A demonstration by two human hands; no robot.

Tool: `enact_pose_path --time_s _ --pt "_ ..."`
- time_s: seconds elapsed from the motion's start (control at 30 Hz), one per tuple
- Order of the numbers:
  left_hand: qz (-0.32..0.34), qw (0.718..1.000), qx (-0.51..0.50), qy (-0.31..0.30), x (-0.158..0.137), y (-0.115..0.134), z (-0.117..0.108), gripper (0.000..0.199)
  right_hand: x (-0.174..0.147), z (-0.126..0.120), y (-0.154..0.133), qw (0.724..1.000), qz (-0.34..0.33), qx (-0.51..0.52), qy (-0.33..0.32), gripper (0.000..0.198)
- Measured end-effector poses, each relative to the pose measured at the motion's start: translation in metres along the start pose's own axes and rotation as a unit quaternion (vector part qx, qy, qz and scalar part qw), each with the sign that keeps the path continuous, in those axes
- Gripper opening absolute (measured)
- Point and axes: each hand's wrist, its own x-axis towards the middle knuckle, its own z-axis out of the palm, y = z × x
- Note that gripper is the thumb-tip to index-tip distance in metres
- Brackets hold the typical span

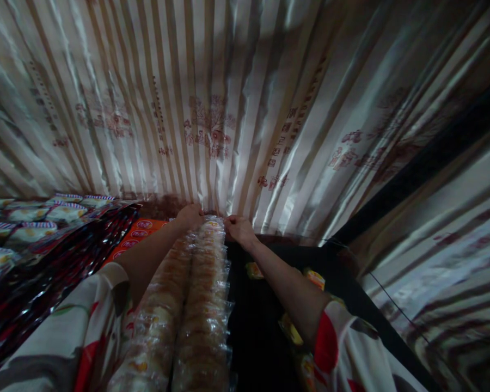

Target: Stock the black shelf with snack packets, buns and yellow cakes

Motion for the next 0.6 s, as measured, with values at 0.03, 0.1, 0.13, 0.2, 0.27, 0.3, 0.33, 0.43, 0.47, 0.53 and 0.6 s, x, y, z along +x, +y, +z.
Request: enact_pose_path --time_s 0.03,0.1,0.13,0.2,0.27,0.3,0.33,0.43,0.47,0.53,0.6 --pt "-0.003 1.000 -0.003 0.004 -0.001 0.000 0.000 0.013 -0.002 -0.001 -0.002 1.000 0.006 0.005 0.006 0.018" --pt "-0.004 1.000 -0.009 0.013 -0.002 0.001 -0.001 0.013 -0.008 -0.004 -0.006 0.999 -0.014 0.023 0.037 0.017" --pt "-0.002 1.000 -0.011 0.017 -0.003 0.001 -0.002 0.014 -0.011 -0.005 -0.007 0.997 -0.035 0.035 0.054 0.017" --pt "0.006 1.000 -0.014 0.020 -0.003 0.002 -0.003 0.016 -0.016 -0.007 -0.008 0.993 -0.072 0.055 0.069 0.018" --pt "0.016 1.000 -0.014 0.020 -0.004 0.003 -0.004 0.019 -0.020 -0.007 -0.008 0.992 -0.093 0.058 0.063 0.015" --pt "0.021 1.000 -0.013 0.019 -0.004 0.003 -0.005 0.019 -0.022 -0.007 -0.008 0.992 -0.099 0.055 0.055 0.014" --pt "0.025 0.999 -0.011 0.017 -0.005 0.003 -0.005 0.019 -0.023 -0.007 -0.007 0.992 -0.104 0.052 0.046 0.013" --pt "0.038 0.999 -0.003 0.007 -0.005 0.003 -0.006 0.016 -0.024 -0.005 -0.006 0.993 -0.103 0.054 0.009 0.011" --pt "0.042 0.999 0.001 0.002 -0.005 0.003 -0.007 0.015 -0.023 -0.005 -0.007 0.993 -0.098 0.060 -0.005 0.012" --pt "0.049 0.999 0.008 -0.007 -0.005 0.002 -0.007 0.017 -0.022 -0.005 -0.007 0.994 -0.077 0.074 -0.024 0.011" --pt "0.060 0.998 0.013 -0.020 -0.005 0.001 -0.008 0.018 -0.020 -0.004 -0.007 0.994 -0.060 0.084 -0.032 0.009"
